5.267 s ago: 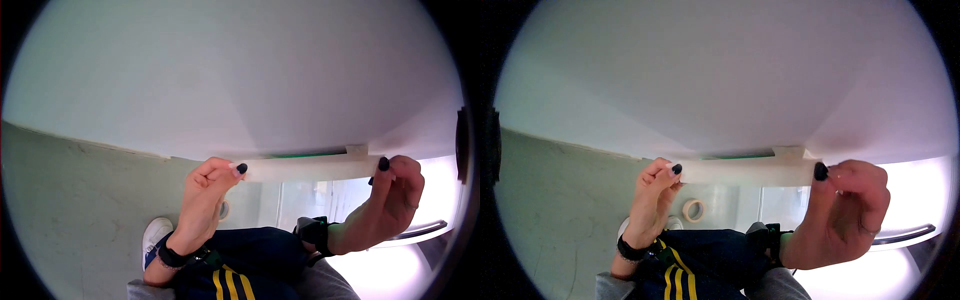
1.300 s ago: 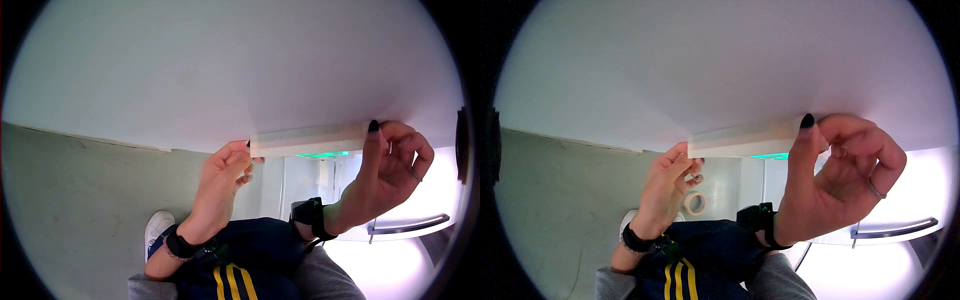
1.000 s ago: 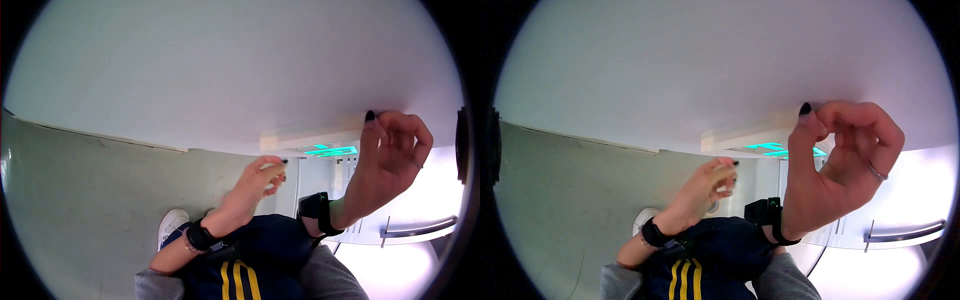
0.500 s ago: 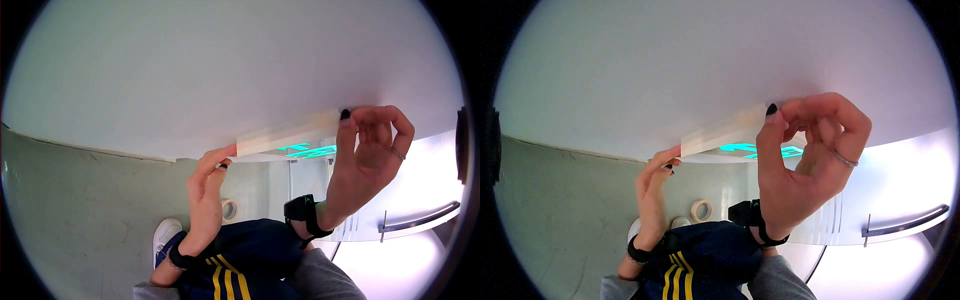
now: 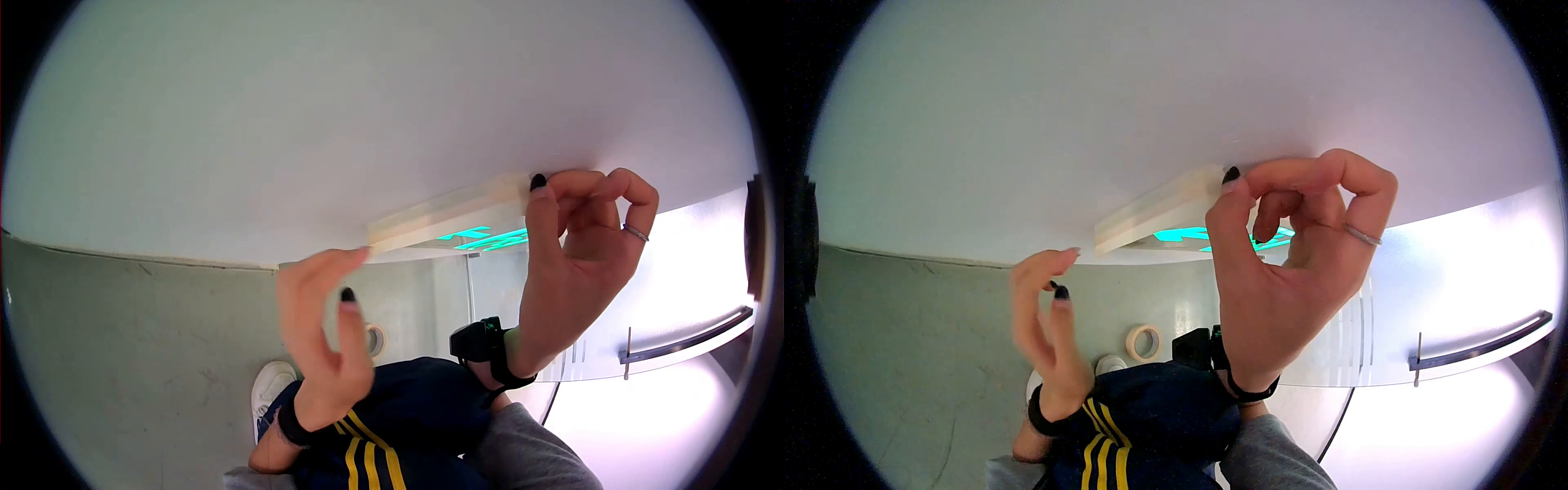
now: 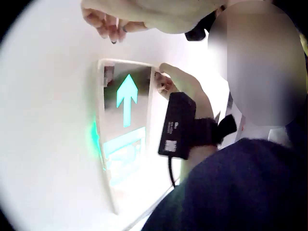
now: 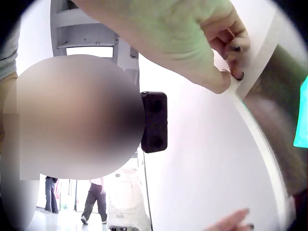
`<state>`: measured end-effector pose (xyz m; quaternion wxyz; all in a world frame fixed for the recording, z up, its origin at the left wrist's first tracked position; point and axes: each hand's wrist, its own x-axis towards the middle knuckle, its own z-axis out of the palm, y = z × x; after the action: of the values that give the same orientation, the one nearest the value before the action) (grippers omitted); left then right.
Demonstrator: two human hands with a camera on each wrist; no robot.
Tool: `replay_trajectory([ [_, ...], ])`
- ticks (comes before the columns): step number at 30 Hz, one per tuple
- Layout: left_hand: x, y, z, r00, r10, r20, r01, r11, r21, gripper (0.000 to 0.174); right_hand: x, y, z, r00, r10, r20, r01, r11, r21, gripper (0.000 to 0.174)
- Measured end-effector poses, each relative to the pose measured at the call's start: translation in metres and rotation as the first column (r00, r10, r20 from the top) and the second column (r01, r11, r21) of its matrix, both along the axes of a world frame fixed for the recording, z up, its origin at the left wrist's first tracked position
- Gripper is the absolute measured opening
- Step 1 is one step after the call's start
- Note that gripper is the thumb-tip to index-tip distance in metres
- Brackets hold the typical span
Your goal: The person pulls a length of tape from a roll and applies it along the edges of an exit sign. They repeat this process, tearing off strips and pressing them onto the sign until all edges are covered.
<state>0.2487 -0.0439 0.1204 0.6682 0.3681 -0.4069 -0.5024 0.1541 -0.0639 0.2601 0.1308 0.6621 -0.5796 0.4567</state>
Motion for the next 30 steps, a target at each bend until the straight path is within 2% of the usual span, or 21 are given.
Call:
replay_trajectory([
  [1, 0.002, -0.004, 0.008, 0.994, 0.063, 0.094, -0.042, 0.978, -0.206, 0.036, 0.0, 0.0, 0.0, 1.0, -0.018, 0.018, 0.018, 1.0, 0.019, 0.037],
  [2, 0.004, -0.007, 0.017, 0.974, 0.145, 0.172, -0.064, 0.912, -0.406, 0.037, 0.001, 0.002, 0.0, 0.999, -0.035, 0.035, 0.033, 0.999, 0.038, 0.035],
  [4, 0.0, -0.019, 0.035, 0.972, 0.153, 0.177, -0.053, 0.882, -0.467, 0.038, 0.006, 0.001, 0.0, 0.995, -0.062, 0.074, 0.058, 0.997, 0.05, 0.034],
  [6, -0.009, -0.036, 0.046, 0.93, 0.305, 0.204, -0.107, 0.758, -0.643, 0.033, 0.005, 0.0, 0.0, 0.988, -0.097, 0.123, 0.091, 0.994, 0.053, 0.033],
  [8, -0.01, -0.038, 0.053, 0.905, 0.331, 0.266, -0.076, 0.744, -0.664, 0.036, 0.006, 0.006, 0.003, 0.981, -0.185, 0.062, 0.182, 0.982, 0.05, 0.033],
  [10, -0.011, -0.041, 0.056, 0.872, 0.352, 0.339, -0.029, 0.73, -0.683, 0.038, 0.002, 0.011, 0.005, 0.975, -0.197, 0.105, 0.192, 0.98, 0.051, 0.034],
  [13, -0.009, -0.047, 0.059, 0.817, 0.448, 0.363, -0.002, 0.632, -0.775, 0.039, -0.01, 0.018, 0.006, 0.974, -0.165, 0.157, 0.157, 0.986, 0.064, 0.033],
  [15, -0.003, -0.049, 0.065, 0.812, 0.428, 0.397, 0.027, 0.652, -0.758, 0.022, -0.017, 0.02, 0.001, 0.967, -0.01, 0.256, 0.011, 1.0, -0.004, 0.029],
  [19, 0.009, -0.062, 0.07, 0.768, 0.444, 0.462, 0.138, 0.589, -0.796, 0.022, -0.02, 0.023, 0.0, 0.931, 0.082, 0.356, -0.057, 0.995, -0.082, 0.027],
  [21, 0.012, -0.062, 0.073, 0.727, 0.502, 0.468, 0.146, 0.553, -0.82, 0.023, -0.025, 0.026, -0.001, 0.943, 0.145, 0.3, -0.112, 0.986, -0.124, 0.025],
  [22, 0.013, -0.063, 0.073, 0.703, 0.521, 0.484, 0.173, 0.534, -0.827, 0.023, -0.03, 0.027, -0.002, 0.929, 0.163, 0.333, -0.117, 0.981, -0.154, 0.025],
  [24, 0.015, -0.062, 0.074, 0.635, 0.63, 0.446, 0.15, 0.466, -0.872, 0.021, -0.039, 0.031, -0.006, 0.95, 0.18, 0.255, -0.145, 0.978, -0.151, 0.024],
  [26, 0.018, -0.058, 0.075, 0.579, 0.672, 0.461, 0.194, 0.436, -0.879, 0.02, -0.047, 0.035, -0.014, 0.925, 0.235, 0.299, -0.182, 0.964, -0.193, 0.024],
  [29, 0.01, -0.05, 0.079, 0.608, 0.571, 0.551, 0.289, 0.487, -0.824, 0.023, -0.058, 0.04, -0.022, 0.926, 0.291, 0.24, -0.252, 0.951, -0.178, 0.027],
  [30, 0.011, -0.049, 0.08, 0.591, 0.581, 0.56, 0.309, 0.478, -0.822, 0.023, -0.06, 0.04, -0.025, 0.918, 0.299, 0.261, -0.252, 0.947, -0.198, 0.027],
])
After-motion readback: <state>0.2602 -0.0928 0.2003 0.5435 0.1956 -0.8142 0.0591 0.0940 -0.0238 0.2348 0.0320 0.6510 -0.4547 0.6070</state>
